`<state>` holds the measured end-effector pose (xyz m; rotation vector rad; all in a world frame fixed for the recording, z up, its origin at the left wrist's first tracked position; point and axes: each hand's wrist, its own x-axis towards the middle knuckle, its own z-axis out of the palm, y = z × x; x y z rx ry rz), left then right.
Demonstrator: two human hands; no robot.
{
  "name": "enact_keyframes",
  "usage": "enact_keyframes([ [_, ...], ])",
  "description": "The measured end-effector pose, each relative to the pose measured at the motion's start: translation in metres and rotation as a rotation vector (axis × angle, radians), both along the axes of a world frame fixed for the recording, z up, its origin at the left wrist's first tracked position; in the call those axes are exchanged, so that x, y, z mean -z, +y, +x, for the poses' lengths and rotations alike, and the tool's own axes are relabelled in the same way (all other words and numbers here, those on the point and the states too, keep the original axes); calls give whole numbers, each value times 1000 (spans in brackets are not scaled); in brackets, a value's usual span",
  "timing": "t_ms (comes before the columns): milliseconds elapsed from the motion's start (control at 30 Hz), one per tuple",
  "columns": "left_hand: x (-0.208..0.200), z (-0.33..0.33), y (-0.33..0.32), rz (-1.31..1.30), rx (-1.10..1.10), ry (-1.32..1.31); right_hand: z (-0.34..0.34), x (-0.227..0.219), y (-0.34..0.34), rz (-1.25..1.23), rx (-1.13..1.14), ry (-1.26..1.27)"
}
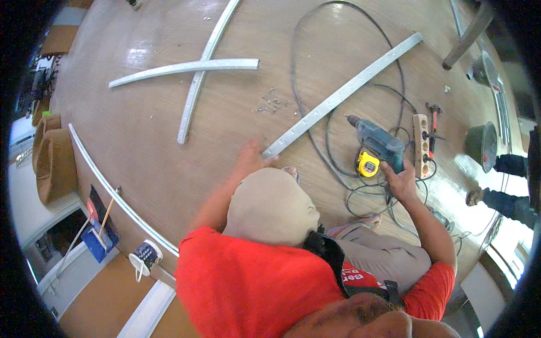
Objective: The person sits on the floor and uses a power drill to fasten screws into metal frame pieces. They measure the pieces with a tape measure, cut them with an angle grinder, and assemble them into a larger structure.
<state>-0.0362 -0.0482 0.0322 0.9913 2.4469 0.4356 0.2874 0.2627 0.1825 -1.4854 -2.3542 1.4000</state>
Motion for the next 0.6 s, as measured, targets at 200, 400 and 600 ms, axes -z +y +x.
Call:
enact_keyframes([
  [200, 25, 0, -5, -194, -26, -353, 9, 7, 7, -44, 11, 28],
  [400, 129, -5, -44, -42, 61, -87, 23, 11, 8, -76, 44, 16],
  [600, 110, 0, -33, -288, -75, -270, 37, 10, 10, 82, 16, -44],
])
